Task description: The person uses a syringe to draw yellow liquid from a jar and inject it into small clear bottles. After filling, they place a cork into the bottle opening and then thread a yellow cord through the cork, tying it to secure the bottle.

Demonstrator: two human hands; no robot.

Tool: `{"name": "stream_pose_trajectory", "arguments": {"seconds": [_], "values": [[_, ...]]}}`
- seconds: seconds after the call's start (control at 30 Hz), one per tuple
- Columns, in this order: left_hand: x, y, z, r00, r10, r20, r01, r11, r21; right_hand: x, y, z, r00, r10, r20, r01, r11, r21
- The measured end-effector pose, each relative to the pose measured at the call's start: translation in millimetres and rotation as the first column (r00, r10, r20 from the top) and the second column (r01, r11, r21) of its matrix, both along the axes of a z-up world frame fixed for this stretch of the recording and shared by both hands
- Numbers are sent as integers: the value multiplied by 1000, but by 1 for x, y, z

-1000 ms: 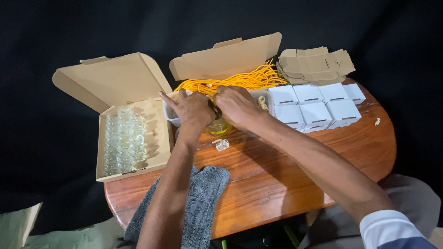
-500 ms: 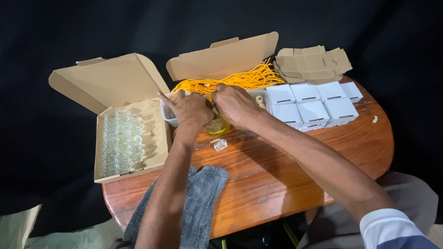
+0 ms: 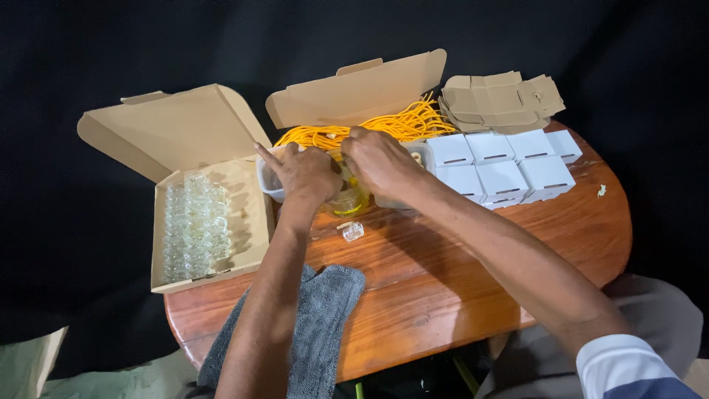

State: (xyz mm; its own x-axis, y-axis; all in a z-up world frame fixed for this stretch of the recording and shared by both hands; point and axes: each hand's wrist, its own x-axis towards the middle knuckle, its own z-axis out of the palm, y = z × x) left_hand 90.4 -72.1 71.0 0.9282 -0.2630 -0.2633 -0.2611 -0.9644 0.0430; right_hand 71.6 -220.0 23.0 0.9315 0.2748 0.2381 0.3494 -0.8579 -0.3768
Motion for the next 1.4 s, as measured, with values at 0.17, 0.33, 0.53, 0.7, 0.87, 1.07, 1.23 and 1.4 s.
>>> {"name": "stream_pose_trajectory", "arguments": {"seconds": [0.17,0.33,0.53,0.7,0.87,1.07,1.23,1.4], "values": [[-4,-1,6,1000,-31,5,31,999,20,-14,-3,32,998,27,65,-31,998,53],[-5,-2,7,998,-60,-28,62,996,60,-19,-5,36,998,-8,66,1,995,104],[-1,1,0,997,-72,26,71,997,12,-25,-4,45,995,-12,97,0,992,124],[-1,6,-2,985,-105,135,118,988,-98,-34,-3,44,986,-114,121,94,982,161],[11,22,-12,928,-198,315,264,947,-183,-47,3,74,999,-3,38,-7,967,255],[26,36,-31,846,-273,458,449,829,-335,-55,8,86,992,106,-65,-75,927,368],[12,40,-22,779,-297,552,525,790,-317,-49,7,75,989,132,-66,-91,899,428],[-22,62,-7,742,-117,660,517,727,-453,-53,5,66,993,32,118,-83,884,459]]}}
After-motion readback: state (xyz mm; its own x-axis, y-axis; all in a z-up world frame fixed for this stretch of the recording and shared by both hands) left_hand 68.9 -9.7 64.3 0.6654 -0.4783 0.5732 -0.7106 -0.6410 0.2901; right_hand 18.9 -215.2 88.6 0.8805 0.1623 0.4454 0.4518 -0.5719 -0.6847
